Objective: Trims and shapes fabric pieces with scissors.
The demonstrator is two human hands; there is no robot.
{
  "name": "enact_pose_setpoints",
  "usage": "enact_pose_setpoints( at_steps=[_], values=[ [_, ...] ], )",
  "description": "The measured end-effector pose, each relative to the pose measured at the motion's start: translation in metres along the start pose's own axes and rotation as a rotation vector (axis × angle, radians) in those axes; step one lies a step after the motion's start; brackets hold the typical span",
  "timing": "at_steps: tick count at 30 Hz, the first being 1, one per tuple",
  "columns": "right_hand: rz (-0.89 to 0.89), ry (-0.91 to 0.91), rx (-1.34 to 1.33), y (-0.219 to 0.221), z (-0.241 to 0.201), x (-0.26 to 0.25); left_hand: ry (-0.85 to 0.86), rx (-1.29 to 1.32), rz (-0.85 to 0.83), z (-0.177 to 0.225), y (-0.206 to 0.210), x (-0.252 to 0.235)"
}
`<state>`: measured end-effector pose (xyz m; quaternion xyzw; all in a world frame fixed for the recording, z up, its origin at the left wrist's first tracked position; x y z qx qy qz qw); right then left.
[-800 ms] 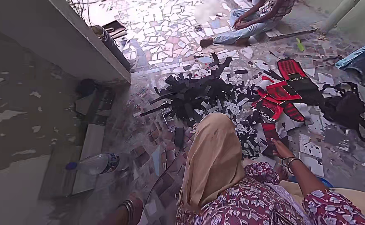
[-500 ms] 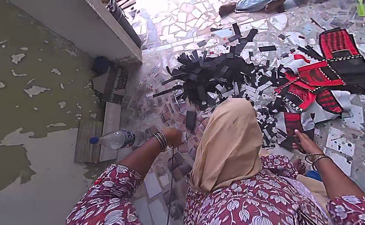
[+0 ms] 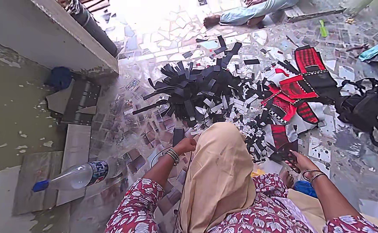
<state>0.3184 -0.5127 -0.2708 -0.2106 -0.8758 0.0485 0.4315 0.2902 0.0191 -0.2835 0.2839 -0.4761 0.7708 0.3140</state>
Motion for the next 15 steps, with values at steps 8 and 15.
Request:
enact_pose_setpoints(
  at_steps=[8, 15],
  values=[
    [-0.020, 0.078, 0.234, 0.002, 0.005, -0.014, -0.557, 0.105, 0.272, -0.051, 0.027, -0.064],
    [-0.064, 0.038, 0.497, 0.001, 0.010, -0.028, -0.641, -0.056, 0.259, -0.067, 0.037, -0.090]
  ],
)
Point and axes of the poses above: each hand's wrist, its own x-axis away from the middle knuckle, its own y-axis out of the palm, z = x × y, the point moved 2 cm from there along -x, towards the middle knuckle, and after that the axes turned 15 degrees about -x, right-handed, at the moved point
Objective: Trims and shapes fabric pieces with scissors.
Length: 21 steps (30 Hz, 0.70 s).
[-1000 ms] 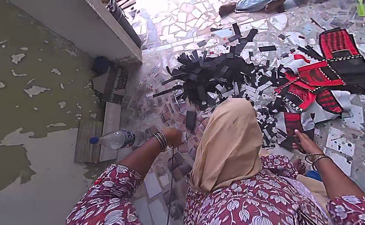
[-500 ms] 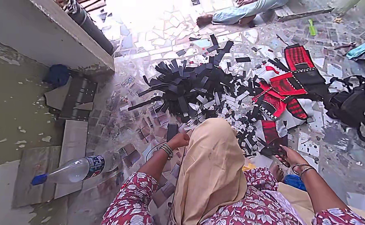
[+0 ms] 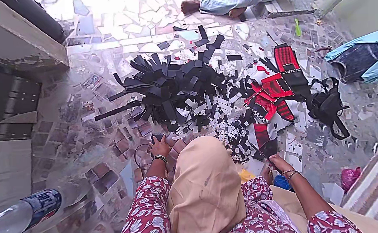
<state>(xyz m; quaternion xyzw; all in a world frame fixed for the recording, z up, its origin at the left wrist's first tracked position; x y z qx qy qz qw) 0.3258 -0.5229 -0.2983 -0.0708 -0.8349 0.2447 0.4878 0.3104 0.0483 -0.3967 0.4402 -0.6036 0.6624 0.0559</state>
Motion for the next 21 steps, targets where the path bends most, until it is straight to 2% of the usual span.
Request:
enact_pose_setpoints(
  at_steps=[10, 14, 21],
  values=[
    [-0.017, 0.039, 0.103, 0.008, -0.018, 0.001, 0.101, -0.102, -0.007, -0.006, -0.003, -0.030],
    [-0.008, 0.037, 0.115, 0.011, -0.026, -0.001, 0.088, -0.115, -0.031, -0.015, 0.018, -0.010],
    [-0.024, 0.032, 0.107, 0.018, -0.026, -0.003, 0.054, -0.133, -0.194, -0.025, 0.060, 0.050]
  ],
)
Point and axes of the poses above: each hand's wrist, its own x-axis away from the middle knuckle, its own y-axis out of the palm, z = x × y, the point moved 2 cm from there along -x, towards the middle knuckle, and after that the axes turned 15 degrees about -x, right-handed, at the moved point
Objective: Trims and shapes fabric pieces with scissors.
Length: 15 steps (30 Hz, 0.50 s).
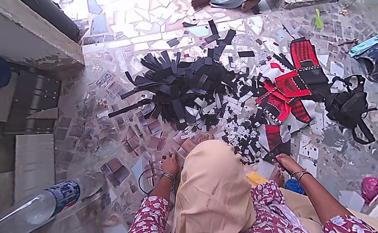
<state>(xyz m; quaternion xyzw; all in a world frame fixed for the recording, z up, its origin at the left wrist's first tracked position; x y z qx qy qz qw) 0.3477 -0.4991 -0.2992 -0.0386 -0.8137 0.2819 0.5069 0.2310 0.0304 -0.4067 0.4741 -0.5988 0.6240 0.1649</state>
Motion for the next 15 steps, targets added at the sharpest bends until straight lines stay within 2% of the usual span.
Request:
enact_pose_setpoints(
  at_steps=[4, 6, 10, 15],
  values=[
    [-0.036, -0.013, 0.079, -0.003, -0.003, 0.002, 0.020, -0.118, -0.191, 0.019, -0.032, 0.036],
    [-0.049, -0.018, 0.115, -0.006, -0.005, 0.001, 0.044, -0.161, -0.194, 0.029, -0.060, 0.036],
    [-0.057, -0.028, 0.143, -0.012, -0.005, -0.001, 0.171, -0.088, 0.067, 0.059, -0.121, -0.006],
    [-0.063, -0.037, 0.145, -0.011, -0.003, -0.004, 0.411, 0.004, 0.437, 0.117, -0.194, -0.038]
  ],
)
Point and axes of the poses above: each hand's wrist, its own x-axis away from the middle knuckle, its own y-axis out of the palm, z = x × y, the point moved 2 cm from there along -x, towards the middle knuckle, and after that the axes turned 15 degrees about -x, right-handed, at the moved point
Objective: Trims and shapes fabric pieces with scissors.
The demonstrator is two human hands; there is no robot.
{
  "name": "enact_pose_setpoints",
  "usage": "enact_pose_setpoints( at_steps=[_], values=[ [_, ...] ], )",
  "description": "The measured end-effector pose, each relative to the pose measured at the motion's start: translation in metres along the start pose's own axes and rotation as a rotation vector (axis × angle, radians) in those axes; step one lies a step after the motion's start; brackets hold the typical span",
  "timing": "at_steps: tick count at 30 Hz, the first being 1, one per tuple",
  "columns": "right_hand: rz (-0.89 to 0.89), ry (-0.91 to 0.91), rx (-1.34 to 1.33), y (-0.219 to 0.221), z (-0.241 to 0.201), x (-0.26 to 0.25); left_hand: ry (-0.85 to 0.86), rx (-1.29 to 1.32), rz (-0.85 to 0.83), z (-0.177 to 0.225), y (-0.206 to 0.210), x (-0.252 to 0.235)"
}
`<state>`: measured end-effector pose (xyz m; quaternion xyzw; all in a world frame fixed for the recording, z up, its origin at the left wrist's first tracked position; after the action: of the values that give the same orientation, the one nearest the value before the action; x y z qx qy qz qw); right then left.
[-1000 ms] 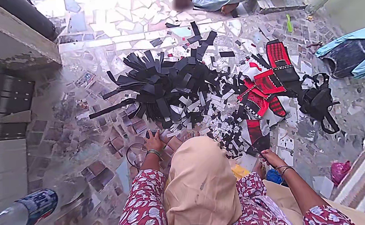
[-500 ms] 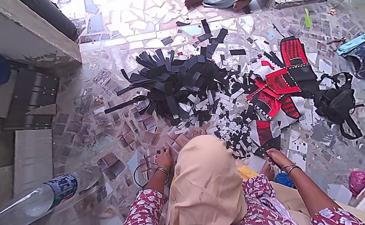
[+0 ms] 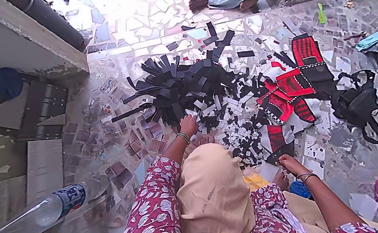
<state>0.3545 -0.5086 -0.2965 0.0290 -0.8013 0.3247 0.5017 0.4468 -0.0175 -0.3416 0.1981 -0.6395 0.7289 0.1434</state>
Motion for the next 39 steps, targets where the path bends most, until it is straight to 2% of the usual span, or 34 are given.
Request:
enact_pose_setpoints(
  at_steps=[2, 6, 10, 14, 18, 24, 27, 29, 31, 33, 36, 39],
  values=[
    [-0.002, 0.000, 0.006, 0.001, -0.001, 0.000, 0.114, -0.066, 0.046, 0.016, -0.008, -0.028],
    [-0.007, 0.001, -0.002, 0.005, -0.004, -0.001, 0.248, -0.231, -0.029, 0.042, -0.011, -0.072],
    [-0.006, 0.013, -0.046, 0.007, -0.007, 0.004, 0.265, -0.320, -0.100, 0.051, -0.003, -0.097],
    [-0.023, 0.017, -0.002, 0.012, -0.012, 0.007, 0.197, -0.326, -0.132, 0.040, 0.002, -0.110],
    [-0.041, 0.045, 0.023, 0.017, -0.019, 0.016, 0.210, -0.347, -0.143, 0.032, 0.008, -0.104],
    [-0.051, 0.028, 0.123, 0.013, -0.027, 0.028, 0.254, -0.205, 0.017, 0.047, -0.010, -0.071],
    [-0.049, -0.012, 0.267, -0.011, -0.040, 0.045, 0.264, -0.056, 0.132, 0.046, -0.027, -0.055],
    [0.013, -0.066, 0.339, -0.036, -0.058, 0.073, 0.251, 0.099, 0.189, 0.052, -0.048, -0.040],
    [0.113, -0.178, 0.326, -0.065, -0.076, 0.107, 0.246, 0.273, 0.173, 0.067, -0.082, -0.020],
    [0.233, -0.364, 0.184, -0.088, -0.091, 0.146, 0.309, 0.402, 0.114, 0.100, -0.124, 0.012],
    [0.427, -0.814, -0.108, -0.095, -0.104, 0.208, 0.535, 0.485, -0.001, 0.163, -0.184, 0.076],
    [0.601, -1.245, -0.259, -0.078, -0.109, 0.258, 0.777, 0.573, -0.096, 0.216, -0.210, 0.127]
  ],
)
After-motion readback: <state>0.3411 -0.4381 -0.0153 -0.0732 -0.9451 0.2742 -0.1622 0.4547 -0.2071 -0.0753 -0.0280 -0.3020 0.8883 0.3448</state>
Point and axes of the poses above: each hand's wrist, its own x-axis away from the middle knuckle, its own y-axis out of the palm, z = x × y, the point moved 2 cm from there along -x, towards the middle knuckle, and after that the axes turned 15 degrees about -x, right-handed, at the moved point
